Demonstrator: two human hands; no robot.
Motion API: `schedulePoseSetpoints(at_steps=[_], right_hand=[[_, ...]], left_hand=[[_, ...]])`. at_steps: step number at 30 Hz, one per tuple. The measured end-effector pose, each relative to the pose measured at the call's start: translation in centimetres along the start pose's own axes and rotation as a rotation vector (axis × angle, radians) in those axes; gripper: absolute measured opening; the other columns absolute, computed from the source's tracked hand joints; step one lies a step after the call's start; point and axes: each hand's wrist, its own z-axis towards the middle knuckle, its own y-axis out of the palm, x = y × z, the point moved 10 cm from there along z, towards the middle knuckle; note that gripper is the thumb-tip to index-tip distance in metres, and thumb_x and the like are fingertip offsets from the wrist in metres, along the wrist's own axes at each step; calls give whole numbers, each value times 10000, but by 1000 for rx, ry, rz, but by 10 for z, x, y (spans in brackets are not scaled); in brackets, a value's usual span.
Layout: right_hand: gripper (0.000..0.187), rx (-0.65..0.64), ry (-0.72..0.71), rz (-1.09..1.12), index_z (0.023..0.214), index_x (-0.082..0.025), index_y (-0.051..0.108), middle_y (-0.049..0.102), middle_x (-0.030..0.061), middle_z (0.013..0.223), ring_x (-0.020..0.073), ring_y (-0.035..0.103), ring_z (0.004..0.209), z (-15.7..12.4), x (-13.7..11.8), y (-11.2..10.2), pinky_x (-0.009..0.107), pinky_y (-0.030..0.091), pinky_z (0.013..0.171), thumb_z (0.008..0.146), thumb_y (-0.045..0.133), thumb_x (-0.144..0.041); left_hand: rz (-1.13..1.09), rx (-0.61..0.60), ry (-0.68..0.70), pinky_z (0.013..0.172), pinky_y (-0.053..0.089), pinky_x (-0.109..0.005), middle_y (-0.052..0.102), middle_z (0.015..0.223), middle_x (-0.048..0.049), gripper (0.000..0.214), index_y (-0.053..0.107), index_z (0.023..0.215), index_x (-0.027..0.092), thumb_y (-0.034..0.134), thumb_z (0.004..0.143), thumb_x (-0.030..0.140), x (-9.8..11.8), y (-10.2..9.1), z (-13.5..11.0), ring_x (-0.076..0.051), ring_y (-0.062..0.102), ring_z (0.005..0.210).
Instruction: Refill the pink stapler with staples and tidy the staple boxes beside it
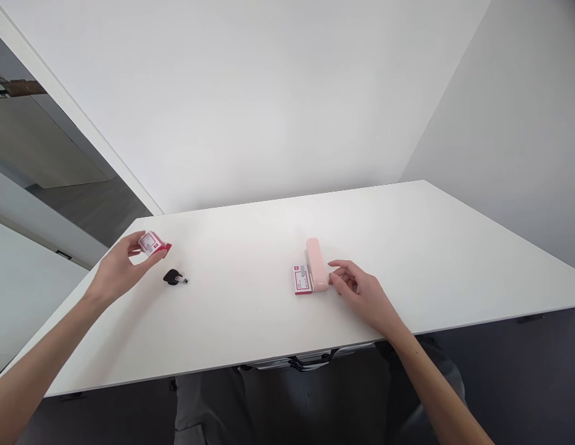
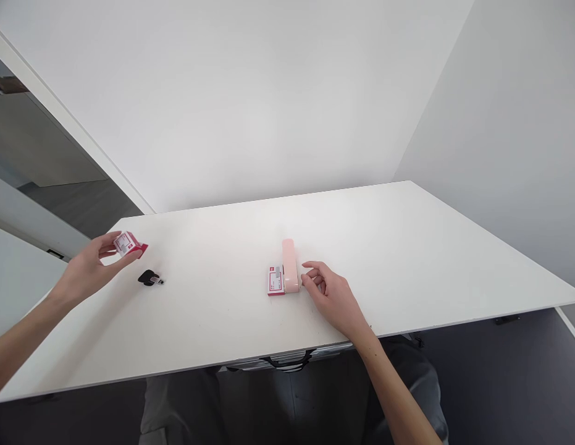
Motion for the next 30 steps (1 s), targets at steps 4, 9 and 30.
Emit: schedulePoseSetpoints(at_steps=[4, 9, 30], right_hand=[[353, 3, -1, -3, 1252, -284, 632, 723, 30, 996, 202, 613, 835, -1, -1, -1, 338, 498, 741, 1014, 539, -528], [356, 13, -7, 0, 1239, -262, 635, 722, 34, 969, 198, 603, 794, 0, -5, -2, 343, 492, 726, 1013, 529, -517], [332, 14, -60, 12, 1246, -254, 639, 730, 32, 974, 197, 632, 814, 4, -8, -4, 341, 495, 723, 1021, 532, -473]], left_hand=[[-160, -103, 337, 1116, 474, -463, 601, 1482, -75, 695, 490, 1474, 256, 673, 910, 619, 90, 21, -33, -297, 601, 1313], [-230, -393, 635, 1173, 452, -426, 529, 1567, -63, 681, 441, 1518, 307, 661, 938, 590, 183, 93, -89, -280, 540, 1408], [-163, -410, 500, 1163, 429, -511, 624, 1477, -57, 809, 491, 1487, 294, 764, 810, 644, 217, 155, -114, -336, 525, 1410]])
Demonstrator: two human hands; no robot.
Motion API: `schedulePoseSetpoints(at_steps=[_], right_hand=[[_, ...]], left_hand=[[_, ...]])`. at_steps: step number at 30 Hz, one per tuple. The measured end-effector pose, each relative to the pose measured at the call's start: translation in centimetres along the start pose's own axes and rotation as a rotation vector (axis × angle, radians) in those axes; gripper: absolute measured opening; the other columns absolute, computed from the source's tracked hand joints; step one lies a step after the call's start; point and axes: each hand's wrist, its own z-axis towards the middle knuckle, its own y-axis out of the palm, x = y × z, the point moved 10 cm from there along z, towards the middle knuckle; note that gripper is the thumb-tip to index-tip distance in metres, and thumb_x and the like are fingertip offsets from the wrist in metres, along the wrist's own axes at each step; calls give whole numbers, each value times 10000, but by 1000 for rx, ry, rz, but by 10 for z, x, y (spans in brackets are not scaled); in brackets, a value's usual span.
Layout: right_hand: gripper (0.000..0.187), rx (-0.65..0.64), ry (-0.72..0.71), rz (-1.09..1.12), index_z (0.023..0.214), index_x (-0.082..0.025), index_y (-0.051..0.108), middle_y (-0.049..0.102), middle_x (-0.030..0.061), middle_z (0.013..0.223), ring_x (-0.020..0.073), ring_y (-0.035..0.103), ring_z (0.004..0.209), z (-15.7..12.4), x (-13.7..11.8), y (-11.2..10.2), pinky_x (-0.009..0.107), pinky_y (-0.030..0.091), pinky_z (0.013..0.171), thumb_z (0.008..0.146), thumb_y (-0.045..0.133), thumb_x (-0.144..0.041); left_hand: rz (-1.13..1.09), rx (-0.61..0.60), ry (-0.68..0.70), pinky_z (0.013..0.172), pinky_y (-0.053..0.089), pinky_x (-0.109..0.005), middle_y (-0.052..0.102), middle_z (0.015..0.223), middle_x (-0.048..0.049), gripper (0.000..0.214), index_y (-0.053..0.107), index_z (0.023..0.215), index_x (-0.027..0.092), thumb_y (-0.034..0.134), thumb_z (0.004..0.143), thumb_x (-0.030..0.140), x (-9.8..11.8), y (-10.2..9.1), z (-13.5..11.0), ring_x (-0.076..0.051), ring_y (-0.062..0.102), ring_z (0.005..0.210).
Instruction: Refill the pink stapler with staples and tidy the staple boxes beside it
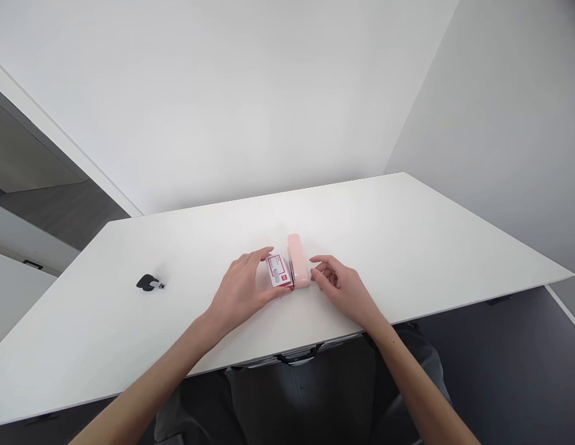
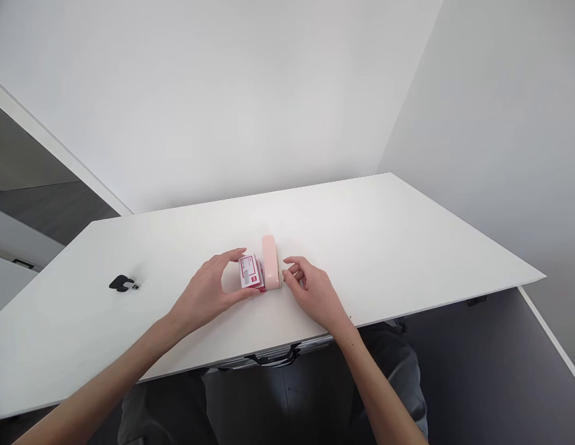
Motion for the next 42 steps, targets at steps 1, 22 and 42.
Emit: schedulePoseSetpoints(at_steps=[1, 22, 42], right_hand=[[329, 0, -1, 2, 1246, -253, 639, 730, 30, 974, 194, 631, 812, 0, 0, 0, 339, 496, 724, 1021, 534, -469], [360, -14, -25, -53, 1258, -255, 654, 748, 43, 1025, 193, 643, 805, -1, -6, 0, 338, 504, 707, 1016, 547, -500], [366, -8, -51, -95, 1194, -253, 706, 760, 44, 978, 207, 666, 816, -1, -8, 0, 338, 529, 708, 1009, 557, -532]], left_hand=[[15, -16, 1, 1158, 429, -518, 633, 1464, -61, 805, 485, 1493, 292, 760, 818, 634, 2, 2, 0, -341, 536, 1396], [-109, -149, 23, 1012, 511, -493, 691, 1219, -71, 800, 363, 1552, 295, 707, 889, 584, -7, 21, -1, -304, 635, 1188], [75, -107, 226, 928, 506, -453, 683, 965, -32, 547, 477, 1451, 283, 540, 1000, 585, 19, 20, 0, -264, 663, 912]])
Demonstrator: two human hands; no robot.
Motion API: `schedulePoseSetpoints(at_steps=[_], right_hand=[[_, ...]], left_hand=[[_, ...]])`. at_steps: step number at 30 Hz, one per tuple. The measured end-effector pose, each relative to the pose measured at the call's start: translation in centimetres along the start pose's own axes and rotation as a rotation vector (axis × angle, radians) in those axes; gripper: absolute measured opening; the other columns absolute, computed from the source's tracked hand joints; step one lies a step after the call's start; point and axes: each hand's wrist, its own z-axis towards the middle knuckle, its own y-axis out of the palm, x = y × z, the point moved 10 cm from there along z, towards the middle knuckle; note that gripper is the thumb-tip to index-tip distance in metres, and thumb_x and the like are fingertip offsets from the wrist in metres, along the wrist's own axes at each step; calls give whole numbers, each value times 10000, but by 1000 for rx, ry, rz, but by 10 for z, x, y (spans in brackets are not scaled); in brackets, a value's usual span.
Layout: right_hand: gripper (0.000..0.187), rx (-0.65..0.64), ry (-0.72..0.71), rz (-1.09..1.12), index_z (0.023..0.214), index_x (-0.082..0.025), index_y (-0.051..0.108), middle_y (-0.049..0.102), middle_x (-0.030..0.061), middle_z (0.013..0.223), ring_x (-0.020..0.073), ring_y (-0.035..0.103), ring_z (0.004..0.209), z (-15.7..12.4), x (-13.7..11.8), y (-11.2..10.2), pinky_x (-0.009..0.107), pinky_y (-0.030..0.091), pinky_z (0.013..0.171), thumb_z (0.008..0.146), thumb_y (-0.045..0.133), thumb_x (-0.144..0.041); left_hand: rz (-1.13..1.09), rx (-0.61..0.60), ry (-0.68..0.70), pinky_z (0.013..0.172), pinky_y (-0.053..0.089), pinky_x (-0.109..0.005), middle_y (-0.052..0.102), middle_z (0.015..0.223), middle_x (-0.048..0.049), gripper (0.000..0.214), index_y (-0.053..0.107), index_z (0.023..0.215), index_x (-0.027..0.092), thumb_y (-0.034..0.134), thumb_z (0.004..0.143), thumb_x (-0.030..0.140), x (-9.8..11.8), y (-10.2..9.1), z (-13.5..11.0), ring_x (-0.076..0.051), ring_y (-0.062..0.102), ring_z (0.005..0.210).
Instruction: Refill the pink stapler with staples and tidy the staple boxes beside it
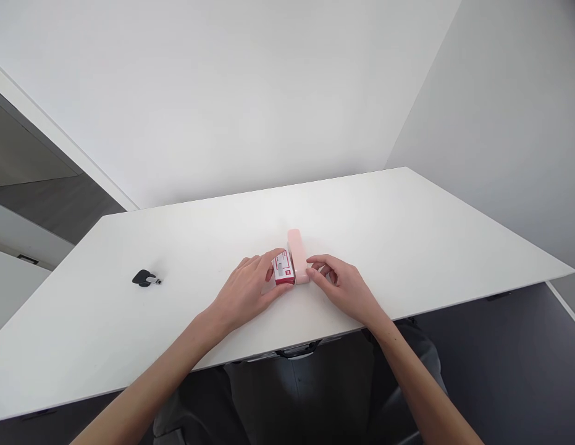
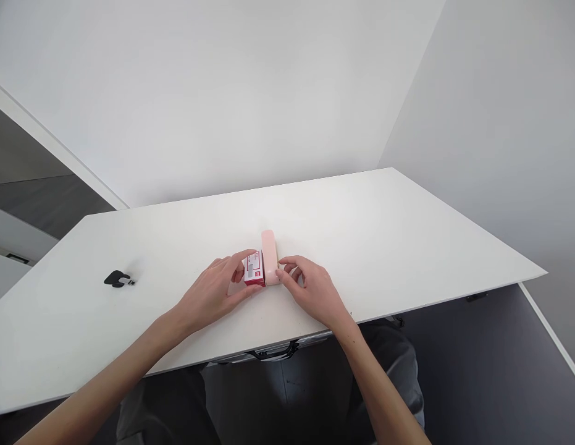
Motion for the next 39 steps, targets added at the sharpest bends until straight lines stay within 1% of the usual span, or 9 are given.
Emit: schedulePoseSetpoints(at_steps=[5, 8, 12, 15, 19, 23, 28, 35, 39], right_hand=[[366, -6, 9, 2, 1196, -256, 706, 755, 43, 976, 207, 657, 814, 0, 1, 0, 336, 522, 708, 1013, 554, -533], [373, -4, 14, 9, 1195, -264, 705, 754, 45, 973, 212, 659, 812, 0, 1, 0, 336, 523, 697, 1011, 551, -548], [386, -4, 24, 18, 1198, -268, 706, 751, 47, 973, 213, 656, 813, 0, 1, 0, 336, 527, 695, 1010, 543, -563], [390, -3, 44, 19, 1199, -268, 709, 746, 49, 968, 213, 650, 812, -1, 2, 0, 339, 523, 697, 1020, 519, -558], [378, -7, 75, 25, 1188, -272, 712, 739, 44, 954, 209, 641, 803, -1, 4, 0, 342, 518, 706, 1026, 511, -548], [380, -4, 87, 25, 1190, -271, 714, 733, 43, 949, 209, 638, 805, -2, 5, 0, 342, 514, 711, 1028, 512, -548], [388, -2, 81, 29, 1193, -268, 717, 729, 40, 939, 204, 642, 802, -3, 4, 0, 331, 512, 705, 1025, 519, -556], [389, -4, 76, 27, 1191, -267, 720, 728, 35, 928, 196, 638, 798, -2, 4, 0, 319, 508, 697, 1021, 523, -557], [384, -6, 82, 36, 1188, -260, 719, 725, 35, 939, 193, 630, 798, -2, 4, 0, 318, 499, 703, 1020, 528, -548]], left_hand=[[17, -3, -1, 903, 514, -440, 635, 917, -12, 617, 448, 1483, 291, 572, 976, 619, -1, 0, -5, -247, 640, 868], [52, 72, -56, 874, 518, -424, 623, 940, -22, 733, 422, 1509, 278, 610, 925, 680, -18, -14, -19, -258, 628, 898], [158, 321, -253, 892, 515, -425, 593, 953, -46, 534, 525, 1368, 248, 516, 981, 616, -70, -60, -56, -262, 617, 918], [327, 462, -424, 1000, 484, -512, 569, 1103, -105, 510, 546, 1339, 244, 511, 971, 595, -111, -95, -93, -328, 592, 1072], [413, 491, -635, 1119, 369, -671, 438, 1408, -174, 652, 470, 1419, 249, 558, 918, 658, -151, -120, -135, -482, 401, 1383], [406, 447, -714, 1124, 332, -720, 514, 1420, -166, 657, 457, 1411, 253, 574, 900, 649, -164, -124, -152, -517, 406, 1410], [340, 444, -739, 1167, 334, -656, 596, 1393, -176, 676, 434, 1432, 203, 542, 916, 626, -167, -119, -149, -463, 503, 1374], [174, 425, -633, 1005, 515, -530, 549, 1472, -138, 583, 435, 1444, 255, 504, 951, 558, -161, -97, -134, -370, 623, 1226], [264, 491, -629, 1104, 456, -572, 529, 1454, -178, 659, 472, 1416, 197, 540, 892, 590, -156, -100, -133, -400, 556, 1304]])
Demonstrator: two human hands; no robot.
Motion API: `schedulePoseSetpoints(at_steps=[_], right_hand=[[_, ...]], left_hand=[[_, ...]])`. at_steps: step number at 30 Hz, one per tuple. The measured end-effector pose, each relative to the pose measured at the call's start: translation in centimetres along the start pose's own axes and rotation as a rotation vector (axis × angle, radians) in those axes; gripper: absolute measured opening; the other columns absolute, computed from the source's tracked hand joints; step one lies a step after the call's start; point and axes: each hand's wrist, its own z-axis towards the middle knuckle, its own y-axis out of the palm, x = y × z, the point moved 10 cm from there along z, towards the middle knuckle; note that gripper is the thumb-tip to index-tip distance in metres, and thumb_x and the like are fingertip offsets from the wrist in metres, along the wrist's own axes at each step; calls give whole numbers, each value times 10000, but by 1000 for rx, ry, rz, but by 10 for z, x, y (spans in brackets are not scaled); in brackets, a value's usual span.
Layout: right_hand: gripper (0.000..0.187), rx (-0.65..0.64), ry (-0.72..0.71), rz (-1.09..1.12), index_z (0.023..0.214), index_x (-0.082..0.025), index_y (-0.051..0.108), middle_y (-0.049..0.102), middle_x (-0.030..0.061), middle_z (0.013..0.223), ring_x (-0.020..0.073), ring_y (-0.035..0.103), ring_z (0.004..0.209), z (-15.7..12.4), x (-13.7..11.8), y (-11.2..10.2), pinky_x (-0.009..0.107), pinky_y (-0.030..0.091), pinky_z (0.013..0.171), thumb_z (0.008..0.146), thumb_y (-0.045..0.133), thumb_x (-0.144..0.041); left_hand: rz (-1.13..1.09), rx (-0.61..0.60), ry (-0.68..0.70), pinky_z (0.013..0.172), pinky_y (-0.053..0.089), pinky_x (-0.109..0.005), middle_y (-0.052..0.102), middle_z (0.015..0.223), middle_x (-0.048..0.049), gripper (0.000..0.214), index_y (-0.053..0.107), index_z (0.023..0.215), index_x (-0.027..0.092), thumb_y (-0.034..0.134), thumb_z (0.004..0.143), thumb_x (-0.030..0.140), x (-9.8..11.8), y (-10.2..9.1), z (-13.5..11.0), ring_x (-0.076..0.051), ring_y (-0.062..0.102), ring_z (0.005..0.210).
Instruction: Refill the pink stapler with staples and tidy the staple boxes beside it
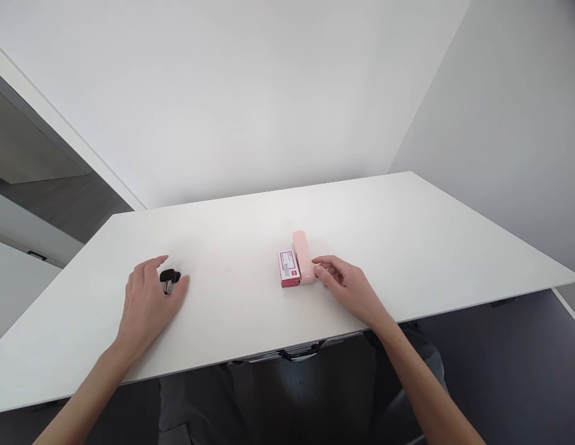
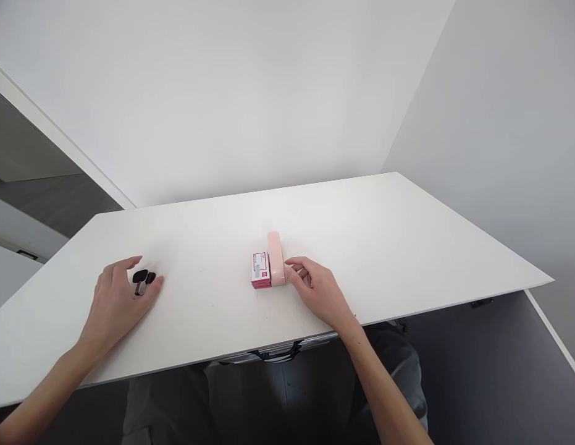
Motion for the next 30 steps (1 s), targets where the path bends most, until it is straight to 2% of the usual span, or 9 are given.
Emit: schedulePoseSetpoints(at_steps=[3, 9, 13, 17, 22, 30], right_hand=[[376, -4, 9, 3, 1194, -260, 715, 726, 35, 954, 192, 626, 804, 0, 1, 1, 318, 495, 709, 1020, 533, -539], [363, -4, 8, -3, 1194, -268, 712, 735, 32, 972, 190, 630, 815, 0, 2, 1, 321, 492, 713, 1023, 529, -530], [371, -4, 7, -1, 1189, -266, 713, 736, 34, 976, 189, 629, 813, 0, 2, 1, 321, 489, 710, 1020, 530, -540], [367, -3, 3, 8, 1191, -259, 712, 731, 36, 970, 192, 627, 815, 0, 2, 1, 320, 487, 713, 1017, 537, -532], [363, -5, -2, 7, 1191, -258, 712, 730, 38, 962, 197, 622, 807, 1, 2, 2, 323, 482, 706, 1019, 536, -525], [359, -3, 1, 3, 1175, -268, 715, 730, 28, 944, 192, 626, 808, 0, 2, 1, 318, 493, 708, 1019, 536, -536]], left_hand=[[48, -6, -48, 1159, 385, -629, 588, 1368, -182, 685, 476, 1403, 185, 542, 877, 618, -7, 0, 0, -435, 507, 1347], [66, -22, -52, 1125, 393, -657, 666, 1316, -148, 614, 496, 1395, 241, 502, 909, 616, -18, -4, -4, -463, 533, 1315], [62, -37, -93, 938, 518, -610, 700, 1285, -112, 541, 503, 1400, 259, 480, 926, 520, -24, -5, -5, -416, 649, 1104], [1, -31, -80, 871, 545, -528, 728, 1234, -83, 493, 523, 1389, 288, 484, 933, 471, -17, -5, -4, -375, 665, 1123], [-162, -14, 15, 905, 554, -435, 747, 1171, -59, 445, 591, 1332, 292, 562, 933, 487, 13, 0, 2, -291, 697, 1064], [-322, -161, 341, 946, 564, -419, 728, 1266, -64, 375, 612, 1328, 268, 533, 998, 427, 109, 29, 19, -261, 696, 1098]])
